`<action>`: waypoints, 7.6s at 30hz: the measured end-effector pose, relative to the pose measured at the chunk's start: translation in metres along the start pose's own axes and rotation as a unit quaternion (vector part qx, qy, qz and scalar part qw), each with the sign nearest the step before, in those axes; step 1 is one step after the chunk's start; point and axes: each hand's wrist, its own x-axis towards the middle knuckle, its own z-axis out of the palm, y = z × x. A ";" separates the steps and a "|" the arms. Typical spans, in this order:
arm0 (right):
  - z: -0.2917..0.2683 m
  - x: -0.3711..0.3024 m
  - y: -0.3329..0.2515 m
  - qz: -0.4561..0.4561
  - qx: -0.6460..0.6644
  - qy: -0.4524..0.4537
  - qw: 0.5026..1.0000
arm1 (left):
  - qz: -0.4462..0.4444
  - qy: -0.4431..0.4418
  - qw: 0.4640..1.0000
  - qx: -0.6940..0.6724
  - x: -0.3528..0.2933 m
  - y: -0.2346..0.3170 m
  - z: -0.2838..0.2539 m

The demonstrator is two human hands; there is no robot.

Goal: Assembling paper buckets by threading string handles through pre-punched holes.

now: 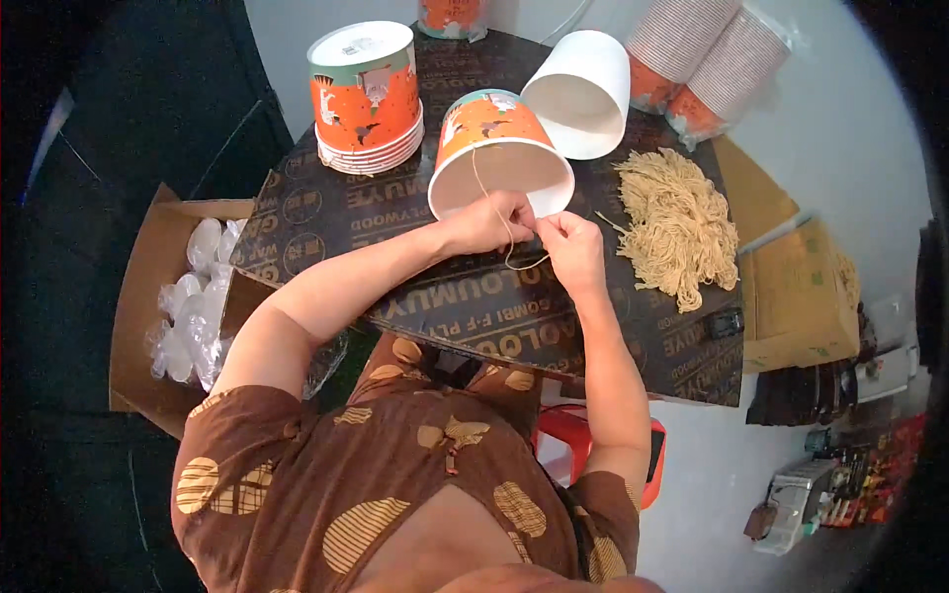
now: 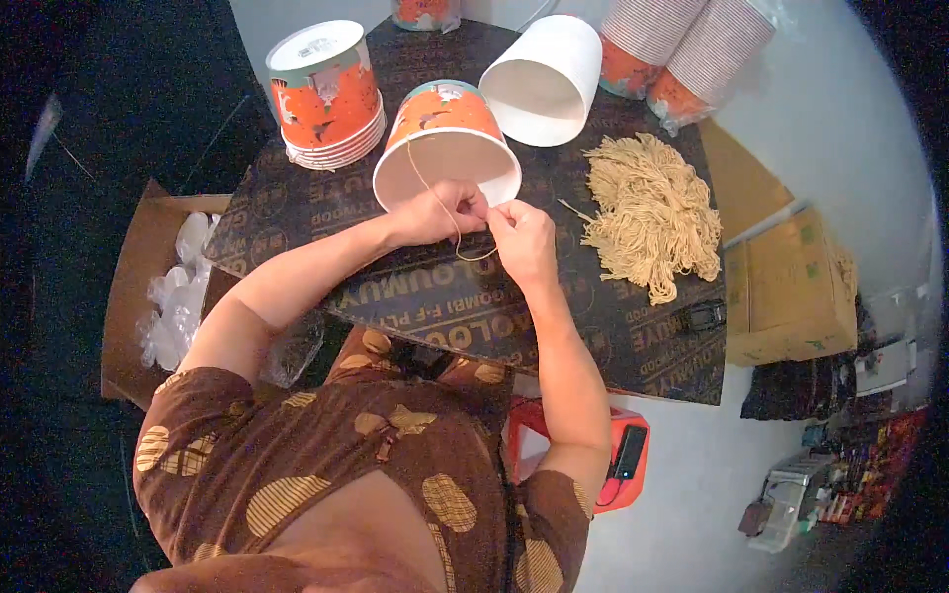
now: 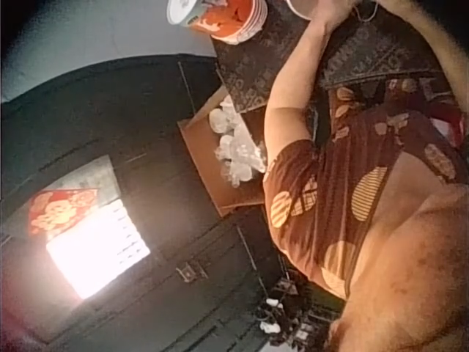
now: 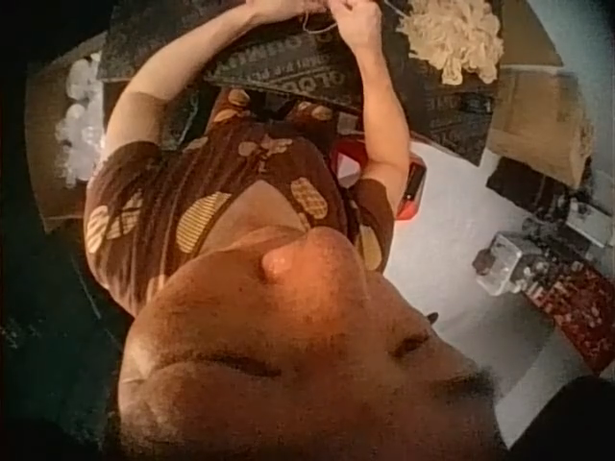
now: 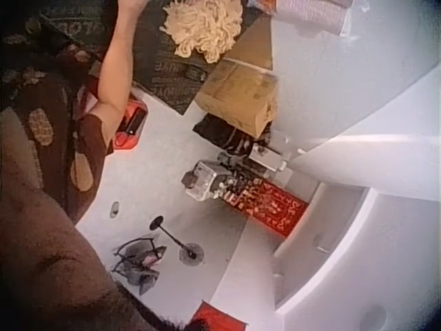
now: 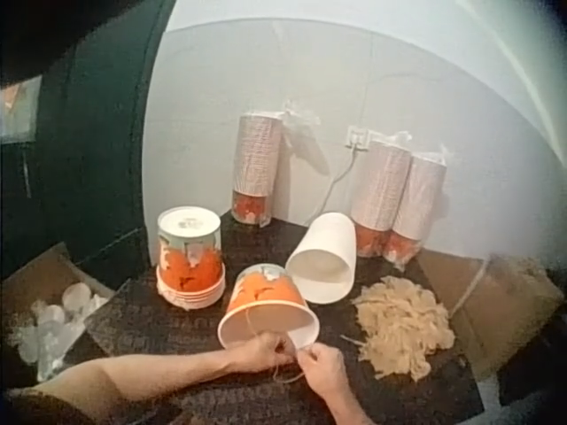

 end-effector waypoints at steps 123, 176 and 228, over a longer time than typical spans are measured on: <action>0.010 0.005 0.014 -0.186 -0.130 -0.012 0.974 | 0.131 0.073 0.985 0.084 -0.002 -0.013 -0.010; 0.008 0.010 0.023 -0.120 -0.150 -0.044 0.980 | 0.167 0.097 0.941 0.277 -0.001 -0.008 0.009; 0.031 0.002 0.015 -0.130 -0.141 0.071 0.979 | -0.076 0.078 0.978 -0.177 -0.002 -0.001 -0.017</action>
